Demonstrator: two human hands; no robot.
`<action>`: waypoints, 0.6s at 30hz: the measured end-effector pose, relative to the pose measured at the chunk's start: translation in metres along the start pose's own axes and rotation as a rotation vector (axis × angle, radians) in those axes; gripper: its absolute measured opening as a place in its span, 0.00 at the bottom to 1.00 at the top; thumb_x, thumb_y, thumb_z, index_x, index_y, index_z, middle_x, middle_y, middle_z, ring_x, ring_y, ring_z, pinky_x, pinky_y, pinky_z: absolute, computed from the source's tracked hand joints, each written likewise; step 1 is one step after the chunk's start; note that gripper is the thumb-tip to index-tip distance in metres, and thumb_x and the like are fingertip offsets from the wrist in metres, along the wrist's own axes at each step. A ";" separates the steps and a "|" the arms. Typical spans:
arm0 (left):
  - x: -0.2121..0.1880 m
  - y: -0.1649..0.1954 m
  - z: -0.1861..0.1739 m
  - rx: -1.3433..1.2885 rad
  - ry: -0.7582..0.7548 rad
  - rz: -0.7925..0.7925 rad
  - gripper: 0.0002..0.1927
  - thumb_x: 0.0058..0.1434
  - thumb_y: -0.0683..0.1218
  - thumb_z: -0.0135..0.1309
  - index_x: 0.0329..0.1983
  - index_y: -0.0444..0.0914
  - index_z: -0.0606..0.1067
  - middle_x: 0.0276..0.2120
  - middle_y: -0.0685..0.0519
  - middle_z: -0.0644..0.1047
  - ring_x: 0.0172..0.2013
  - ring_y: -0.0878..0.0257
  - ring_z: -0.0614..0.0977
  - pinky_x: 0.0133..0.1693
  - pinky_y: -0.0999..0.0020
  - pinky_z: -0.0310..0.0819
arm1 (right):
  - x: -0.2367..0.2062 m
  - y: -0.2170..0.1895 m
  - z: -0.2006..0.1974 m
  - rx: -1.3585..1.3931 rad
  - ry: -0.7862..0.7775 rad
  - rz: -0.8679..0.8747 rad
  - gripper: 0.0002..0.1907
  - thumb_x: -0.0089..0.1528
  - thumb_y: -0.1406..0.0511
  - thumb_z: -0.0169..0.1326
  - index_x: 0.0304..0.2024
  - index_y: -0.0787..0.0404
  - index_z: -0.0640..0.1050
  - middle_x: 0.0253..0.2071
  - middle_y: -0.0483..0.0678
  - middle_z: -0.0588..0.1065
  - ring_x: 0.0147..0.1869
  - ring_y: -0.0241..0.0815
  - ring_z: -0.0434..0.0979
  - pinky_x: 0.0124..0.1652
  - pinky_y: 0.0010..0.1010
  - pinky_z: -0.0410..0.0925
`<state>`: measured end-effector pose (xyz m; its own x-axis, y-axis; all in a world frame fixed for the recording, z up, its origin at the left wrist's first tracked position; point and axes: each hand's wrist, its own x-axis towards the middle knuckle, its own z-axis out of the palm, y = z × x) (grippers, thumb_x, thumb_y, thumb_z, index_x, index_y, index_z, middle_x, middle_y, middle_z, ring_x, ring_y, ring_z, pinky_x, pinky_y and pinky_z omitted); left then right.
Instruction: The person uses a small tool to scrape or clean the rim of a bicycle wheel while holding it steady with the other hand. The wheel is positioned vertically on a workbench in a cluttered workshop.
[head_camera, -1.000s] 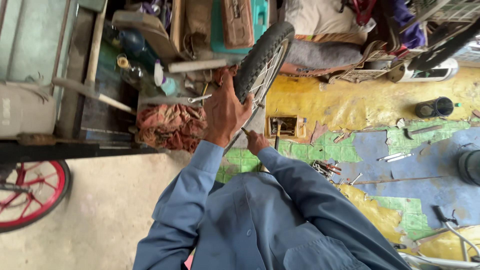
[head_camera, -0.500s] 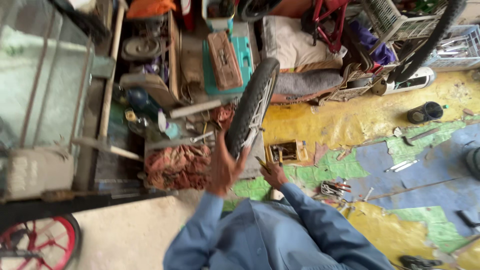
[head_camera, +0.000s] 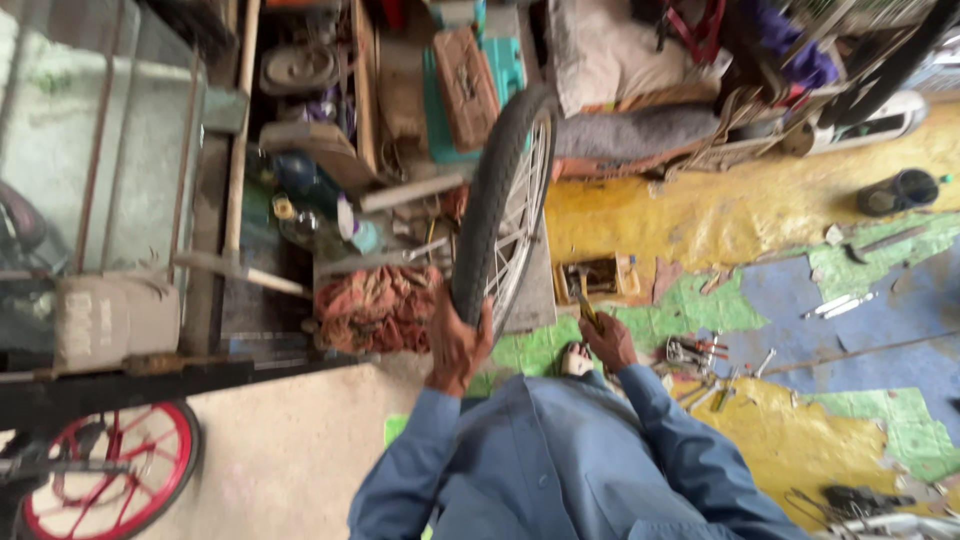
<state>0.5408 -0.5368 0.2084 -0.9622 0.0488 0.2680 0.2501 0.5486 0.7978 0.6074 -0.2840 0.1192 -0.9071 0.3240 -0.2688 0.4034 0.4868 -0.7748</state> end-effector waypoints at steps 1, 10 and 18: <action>0.002 0.003 -0.002 0.018 -0.013 -0.016 0.25 0.61 0.50 0.62 0.54 0.33 0.68 0.36 0.37 0.80 0.34 0.40 0.84 0.34 0.50 0.78 | -0.004 0.001 0.002 -0.010 -0.002 -0.022 0.19 0.64 0.54 0.56 0.33 0.64 0.79 0.23 0.53 0.77 0.26 0.44 0.76 0.30 0.40 0.69; 0.049 0.025 -0.032 0.181 -0.141 0.119 0.35 0.59 0.47 0.62 0.64 0.27 0.63 0.34 0.37 0.80 0.30 0.41 0.84 0.32 0.51 0.79 | -0.023 -0.013 0.041 -0.024 -0.147 -0.300 0.12 0.69 0.61 0.54 0.36 0.64 0.75 0.22 0.60 0.72 0.22 0.54 0.72 0.25 0.43 0.65; 0.100 0.085 -0.008 0.255 -0.283 0.224 0.43 0.53 0.45 0.66 0.68 0.26 0.60 0.40 0.34 0.81 0.29 0.45 0.84 0.32 0.54 0.81 | -0.019 -0.051 0.065 -0.093 -0.308 -0.561 0.07 0.69 0.64 0.51 0.39 0.62 0.73 0.28 0.60 0.76 0.27 0.63 0.76 0.28 0.53 0.67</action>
<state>0.4669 -0.4917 0.3076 -0.8879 0.3970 0.2324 0.4552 0.6850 0.5688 0.5966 -0.3677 0.1269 -0.9705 -0.2412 -0.0003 -0.1456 0.5868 -0.7965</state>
